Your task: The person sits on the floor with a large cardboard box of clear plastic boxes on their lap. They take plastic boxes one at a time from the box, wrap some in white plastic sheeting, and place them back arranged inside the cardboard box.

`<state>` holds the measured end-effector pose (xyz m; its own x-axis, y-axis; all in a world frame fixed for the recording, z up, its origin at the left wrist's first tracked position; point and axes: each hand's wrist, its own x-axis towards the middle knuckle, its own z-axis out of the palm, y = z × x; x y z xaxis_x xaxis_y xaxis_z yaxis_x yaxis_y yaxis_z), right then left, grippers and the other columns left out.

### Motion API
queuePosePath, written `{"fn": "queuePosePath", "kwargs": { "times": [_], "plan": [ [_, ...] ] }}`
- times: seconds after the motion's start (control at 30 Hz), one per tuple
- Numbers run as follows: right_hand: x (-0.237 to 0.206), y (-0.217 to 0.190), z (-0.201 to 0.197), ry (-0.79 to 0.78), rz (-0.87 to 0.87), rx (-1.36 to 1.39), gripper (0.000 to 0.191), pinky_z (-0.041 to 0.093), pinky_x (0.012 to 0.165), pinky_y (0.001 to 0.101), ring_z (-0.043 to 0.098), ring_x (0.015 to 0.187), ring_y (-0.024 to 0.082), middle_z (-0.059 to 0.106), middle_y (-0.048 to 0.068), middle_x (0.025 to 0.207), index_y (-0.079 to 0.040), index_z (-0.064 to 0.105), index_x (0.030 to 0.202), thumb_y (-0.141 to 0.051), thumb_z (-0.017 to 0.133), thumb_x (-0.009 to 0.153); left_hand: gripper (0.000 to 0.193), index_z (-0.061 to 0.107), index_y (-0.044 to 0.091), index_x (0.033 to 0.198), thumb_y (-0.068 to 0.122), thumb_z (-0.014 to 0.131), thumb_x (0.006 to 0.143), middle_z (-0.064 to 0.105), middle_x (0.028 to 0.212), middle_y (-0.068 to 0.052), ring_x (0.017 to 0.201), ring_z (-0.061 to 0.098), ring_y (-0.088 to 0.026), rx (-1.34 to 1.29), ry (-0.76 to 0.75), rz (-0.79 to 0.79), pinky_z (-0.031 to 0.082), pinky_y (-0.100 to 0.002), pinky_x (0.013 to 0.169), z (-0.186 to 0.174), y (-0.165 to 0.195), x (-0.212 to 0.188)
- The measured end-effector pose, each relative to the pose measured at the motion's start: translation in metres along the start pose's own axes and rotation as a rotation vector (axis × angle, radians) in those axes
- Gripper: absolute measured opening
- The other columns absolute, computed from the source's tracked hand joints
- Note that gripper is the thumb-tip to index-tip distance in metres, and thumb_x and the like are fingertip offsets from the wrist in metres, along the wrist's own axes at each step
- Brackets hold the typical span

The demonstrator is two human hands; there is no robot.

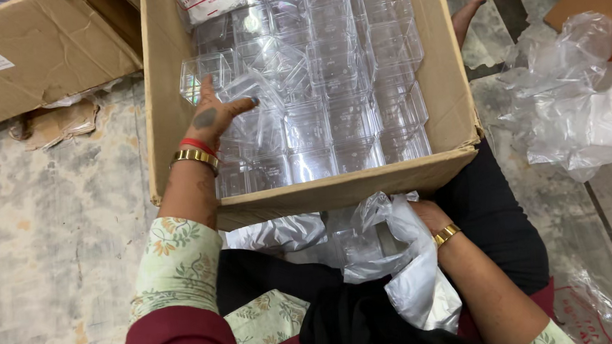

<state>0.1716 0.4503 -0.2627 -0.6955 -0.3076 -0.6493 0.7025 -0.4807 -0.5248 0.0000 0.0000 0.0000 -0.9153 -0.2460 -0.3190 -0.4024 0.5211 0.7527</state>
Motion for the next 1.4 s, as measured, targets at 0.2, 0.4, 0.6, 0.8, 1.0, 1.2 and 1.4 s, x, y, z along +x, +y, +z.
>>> {"fn": "queuePosePath", "kwargs": {
  "times": [0.2,0.4,0.6,0.8,1.0,1.2,1.4],
  "plan": [
    [-0.016,-0.008,0.025,-0.042,0.03,0.064,0.029,0.059,0.071,0.0361,0.073,0.079,0.021,0.076,0.012,0.096,0.003,0.073,0.108,-0.018,0.073,0.088,0.113,0.037,0.016,0.157,0.049,0.093,0.065,0.05,0.154,-0.014,0.144,0.042,-0.033,0.601,-0.105,0.635,0.03,-0.041,0.121,0.019,0.019,-0.029],
    [-0.017,-0.008,0.029,0.021,0.015,0.003,0.028,0.057,0.07,0.0367,0.07,0.079,0.021,0.074,0.013,0.097,0.006,0.071,0.108,-0.018,0.074,0.092,0.106,0.038,0.023,0.156,0.056,0.09,0.069,0.034,0.163,-0.014,0.147,0.026,-0.041,0.733,-0.194,0.74,0.019,-0.052,0.118,0.026,0.031,-0.046],
    [-0.024,-0.008,0.036,-0.026,-0.003,0.072,0.028,0.058,0.072,0.0359,0.071,0.081,0.021,0.075,0.012,0.098,0.004,0.071,0.11,-0.016,0.072,0.091,0.122,0.027,0.02,0.16,0.06,0.089,0.063,0.026,0.159,-0.025,0.145,0.029,-0.043,0.678,-0.164,0.742,0.024,-0.052,0.117,0.026,0.038,-0.049],
    [-0.02,-0.01,0.036,-0.116,0.007,0.102,0.032,0.058,0.074,0.0362,0.072,0.084,0.022,0.075,0.012,0.101,0.002,0.069,0.113,-0.019,0.073,0.089,0.104,0.026,0.026,0.158,0.062,0.077,0.076,0.036,0.16,-0.015,0.143,0.033,-0.042,1.042,-0.2,0.952,0.026,-0.059,0.115,0.054,0.052,-0.07],
    [-0.013,-0.007,0.027,-0.028,-0.013,-0.008,0.03,0.057,0.071,0.0354,0.07,0.081,0.02,0.074,0.011,0.098,0.005,0.071,0.109,-0.019,0.074,0.091,0.099,0.022,0.026,0.157,0.063,0.071,0.08,0.034,0.159,-0.01,0.144,0.028,-0.042,1.086,-0.215,1.052,0.021,-0.07,0.109,0.064,0.058,-0.07],
    [-0.013,-0.008,0.028,-0.005,-0.011,-0.008,0.03,0.056,0.07,0.0355,0.07,0.08,0.02,0.074,0.011,0.098,0.005,0.07,0.109,-0.018,0.075,0.091,0.101,0.022,0.031,0.16,0.05,0.075,0.076,0.023,0.167,-0.016,0.145,0.031,-0.042,1.088,-0.282,1.034,0.03,-0.061,0.112,0.061,0.061,-0.077],
    [-0.019,-0.011,0.033,-0.114,-0.008,0.056,0.033,0.058,0.077,0.0373,0.072,0.087,0.022,0.075,0.012,0.104,0.003,0.069,0.115,-0.019,0.072,0.09,0.114,0.013,0.032,0.162,0.042,0.08,0.07,0.007,0.167,-0.021,0.15,0.021,-0.045,1.111,-0.237,0.878,0.026,-0.062,0.114,0.058,0.066,-0.077]
  ]
}}
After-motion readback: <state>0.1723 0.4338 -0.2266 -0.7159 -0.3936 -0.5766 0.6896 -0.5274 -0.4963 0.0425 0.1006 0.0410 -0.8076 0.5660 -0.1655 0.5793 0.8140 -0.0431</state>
